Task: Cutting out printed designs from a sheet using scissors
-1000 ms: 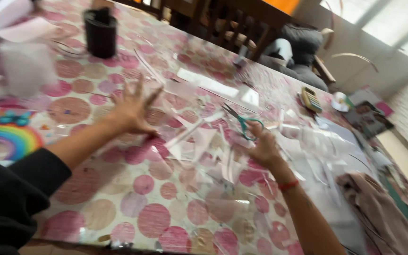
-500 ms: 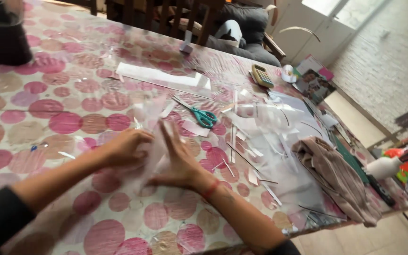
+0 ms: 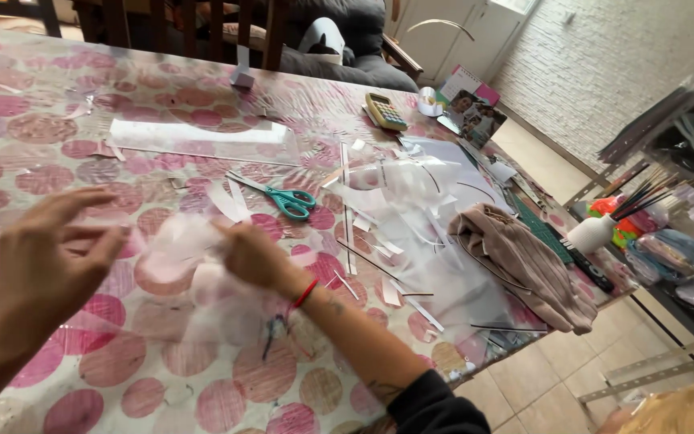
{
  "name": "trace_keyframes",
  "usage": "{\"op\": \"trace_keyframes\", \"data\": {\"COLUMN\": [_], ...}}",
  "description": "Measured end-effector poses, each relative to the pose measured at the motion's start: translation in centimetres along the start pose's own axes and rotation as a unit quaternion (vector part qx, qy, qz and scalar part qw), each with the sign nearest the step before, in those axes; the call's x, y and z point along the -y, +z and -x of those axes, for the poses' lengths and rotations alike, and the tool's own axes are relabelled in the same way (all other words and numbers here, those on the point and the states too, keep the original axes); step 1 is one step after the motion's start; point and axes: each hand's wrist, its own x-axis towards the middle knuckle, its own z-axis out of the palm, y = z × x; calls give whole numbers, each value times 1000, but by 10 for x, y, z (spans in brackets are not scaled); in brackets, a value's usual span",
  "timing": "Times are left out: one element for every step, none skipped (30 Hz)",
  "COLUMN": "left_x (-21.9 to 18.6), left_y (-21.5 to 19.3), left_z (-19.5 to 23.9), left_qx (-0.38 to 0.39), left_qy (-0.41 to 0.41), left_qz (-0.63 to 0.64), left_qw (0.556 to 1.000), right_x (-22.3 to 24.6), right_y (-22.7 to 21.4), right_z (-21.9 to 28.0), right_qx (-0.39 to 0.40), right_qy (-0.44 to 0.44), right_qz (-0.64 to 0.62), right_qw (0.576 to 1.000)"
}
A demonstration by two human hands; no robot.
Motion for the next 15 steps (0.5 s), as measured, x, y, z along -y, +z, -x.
{"op": "trace_keyframes", "data": {"left_x": [8, 16, 24, 32, 40, 47, 67, 86, 106, 89, 72, 54, 60, 65, 71], "left_y": [3, 6, 7, 12, 17, 22, 27, 33, 38, 30, 23, 17, 21, 25, 29], "left_z": [0, 0, 0, -3, -7, -10, -8, -7, -6, -3, -1, 2, 2, 2, 2], "left_qx": [1, 19, 36, 34, 147, 256, 254, 353, 446, 441, 492, 542, 539, 527, 514], "left_qy": [1, -7, -16, -17, -75, -133, -135, -101, -67, -70, -79, -86, -88, -75, -63], "left_qz": [1, -21, -44, -44, -96, -145, -144, -227, -305, -304, -322, -337, -336, -343, -349], "left_qw": [1000, 1000, 998, 998, 982, 946, 947, 902, 839, 842, 805, 765, 767, 774, 781], "right_x": [-23, -46, -69, -102, -135, -169, -200, -233, -267, -277, -288, -298, -305, -311, -317], "right_y": [-3, -6, -9, -11, -13, -15, -16, -17, -19, -38, -58, -77, -84, -91, -98], "right_z": [4, 5, 7, 13, 19, 25, 40, 52, 64, 71, 78, 87, 93, 99, 106], "right_qx": [1, -93, -183, -184, -238, -291, -290, -281, -267, -270, -203, -130, -132, -117, -101], "right_qy": [1, 80, 155, 153, 189, 224, 221, 267, 307, 302, 412, 517, 513, 520, 526], "right_qz": [1, -134, -264, -264, -241, -217, -217, -81, 56, 56, 48, 38, 38, 7, -24], "right_qw": [1000, 983, 934, 934, 922, 905, 905, 918, 912, 913, 887, 845, 847, 846, 844]}}
